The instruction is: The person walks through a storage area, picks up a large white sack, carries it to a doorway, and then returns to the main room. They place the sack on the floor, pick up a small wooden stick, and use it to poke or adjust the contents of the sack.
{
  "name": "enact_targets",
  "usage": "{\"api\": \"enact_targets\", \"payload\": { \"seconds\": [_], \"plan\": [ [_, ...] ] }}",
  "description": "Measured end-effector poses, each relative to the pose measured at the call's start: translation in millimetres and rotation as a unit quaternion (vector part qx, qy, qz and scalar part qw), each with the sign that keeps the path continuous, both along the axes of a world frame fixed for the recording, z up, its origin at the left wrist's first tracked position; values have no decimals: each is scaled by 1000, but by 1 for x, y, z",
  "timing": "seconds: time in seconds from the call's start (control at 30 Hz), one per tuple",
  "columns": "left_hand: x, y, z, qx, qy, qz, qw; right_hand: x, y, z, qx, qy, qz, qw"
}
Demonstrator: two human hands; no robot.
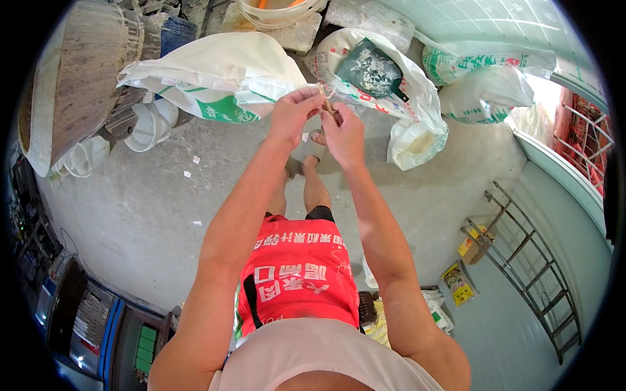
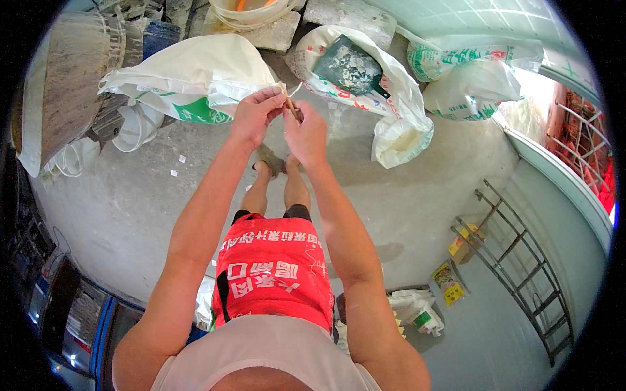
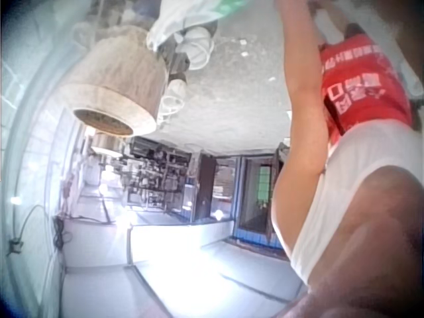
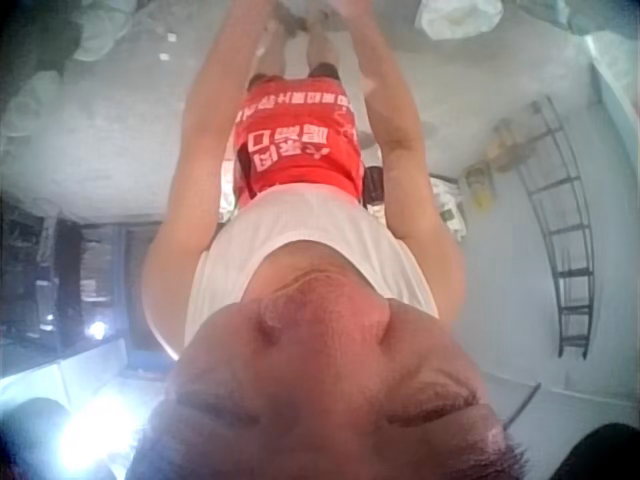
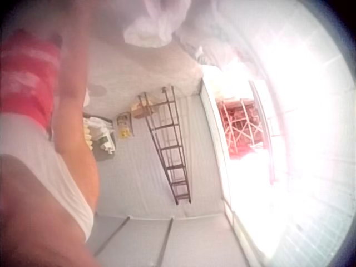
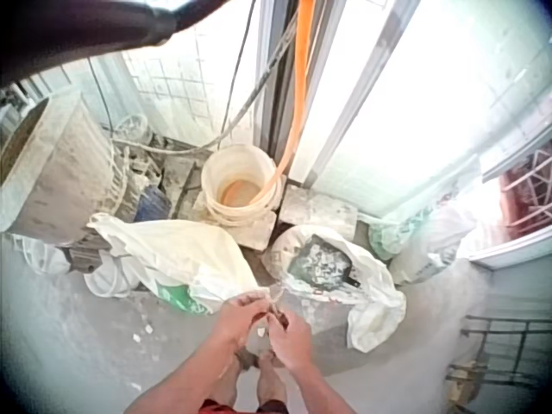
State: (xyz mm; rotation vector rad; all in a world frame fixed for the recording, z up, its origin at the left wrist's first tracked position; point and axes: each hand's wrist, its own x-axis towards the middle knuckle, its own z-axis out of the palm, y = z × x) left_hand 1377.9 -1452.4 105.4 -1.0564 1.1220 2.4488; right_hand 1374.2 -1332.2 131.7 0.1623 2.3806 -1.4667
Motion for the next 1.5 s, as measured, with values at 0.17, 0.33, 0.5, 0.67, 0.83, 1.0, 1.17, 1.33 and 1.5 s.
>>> {"api": "enact_targets", "payload": {
  "seconds": [0.17,0.33,0.5,0.67,0.83,1.0,1.17,1.33,1.5],
  "plan": [
    [4,5,-3,-53,22,10,998,-1,5,-5,-28,-46,-21,998],
    [7,12,9,-106,14,7,994,-8,-7,-4,-139,-71,-87,984],
    [2,5,23,-236,35,-63,969,-13,-5,-7,-61,0,-32,998],
    [7,6,13,-263,27,-50,963,-17,-7,-7,-128,-116,-51,984],
    [6,3,26,-340,42,-84,936,-18,-16,5,-248,-164,-36,954],
    [17,-11,29,-362,55,-51,929,-26,-16,21,-439,-308,-6,844],
    [22,-21,41,-234,8,-8,972,-38,-17,25,-406,-422,70,807],
    [6,-23,34,-291,163,13,943,-31,-32,79,-372,-397,32,838],
    [12,-8,36,-219,53,0,974,-27,-21,96,-339,-410,13,847]
  ]
}}
